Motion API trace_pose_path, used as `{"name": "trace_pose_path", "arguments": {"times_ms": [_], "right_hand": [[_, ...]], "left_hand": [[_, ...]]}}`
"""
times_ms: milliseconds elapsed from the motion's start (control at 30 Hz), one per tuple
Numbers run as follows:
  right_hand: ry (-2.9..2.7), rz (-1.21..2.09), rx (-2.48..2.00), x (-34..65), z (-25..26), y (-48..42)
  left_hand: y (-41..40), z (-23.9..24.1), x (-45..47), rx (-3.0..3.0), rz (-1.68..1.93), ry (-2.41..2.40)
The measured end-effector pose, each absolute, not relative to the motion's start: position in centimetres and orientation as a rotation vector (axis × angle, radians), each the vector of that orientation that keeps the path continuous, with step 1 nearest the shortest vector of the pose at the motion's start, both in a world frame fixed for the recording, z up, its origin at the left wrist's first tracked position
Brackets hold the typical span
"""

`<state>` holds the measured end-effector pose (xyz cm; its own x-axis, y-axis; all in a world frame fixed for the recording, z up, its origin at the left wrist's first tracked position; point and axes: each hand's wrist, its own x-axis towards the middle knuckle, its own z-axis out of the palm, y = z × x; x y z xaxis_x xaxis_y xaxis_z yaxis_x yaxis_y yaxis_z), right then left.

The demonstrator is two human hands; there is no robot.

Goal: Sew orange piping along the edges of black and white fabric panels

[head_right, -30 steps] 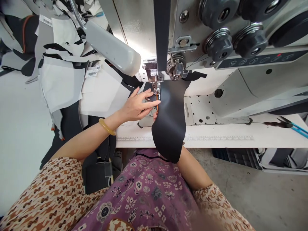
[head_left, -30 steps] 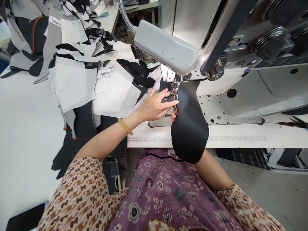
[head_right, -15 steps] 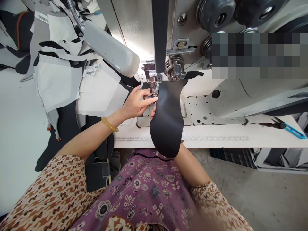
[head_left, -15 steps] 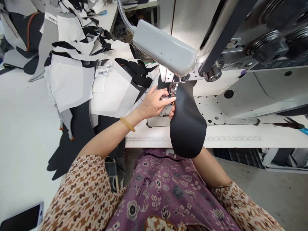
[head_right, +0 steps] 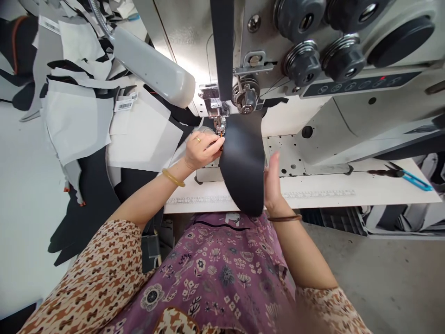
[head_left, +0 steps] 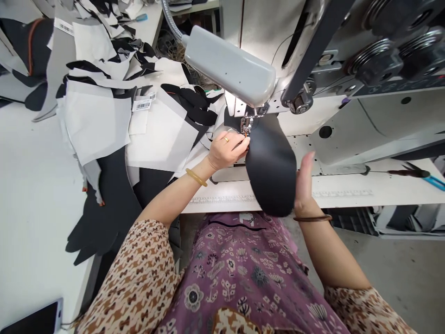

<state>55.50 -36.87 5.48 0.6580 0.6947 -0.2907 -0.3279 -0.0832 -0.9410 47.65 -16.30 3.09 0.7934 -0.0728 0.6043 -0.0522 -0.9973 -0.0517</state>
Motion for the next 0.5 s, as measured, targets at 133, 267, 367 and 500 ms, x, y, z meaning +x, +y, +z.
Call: {"name": "trace_pose_path", "arguments": {"times_ms": [133,267,367,500], "right_hand": [[-0.162,0.998,-1.264,56.0,4.0,-37.8],[-0.065,0.802,-1.238,56.4,3.6,-37.5],[-0.025,0.764,-1.28,57.0,4.0,-37.0],[-0.074,0.752,-1.325,58.0,4.7,-36.1]], "left_hand": [[-16.0,3.3,47.3,-2.911,-0.962,0.113],[-15.9,3.4,47.2,-2.921,-0.936,0.139],[-15.6,3.5,47.4,-2.967,-0.821,0.136],[-15.0,3.5,47.5,-2.995,-0.707,0.108]]}}
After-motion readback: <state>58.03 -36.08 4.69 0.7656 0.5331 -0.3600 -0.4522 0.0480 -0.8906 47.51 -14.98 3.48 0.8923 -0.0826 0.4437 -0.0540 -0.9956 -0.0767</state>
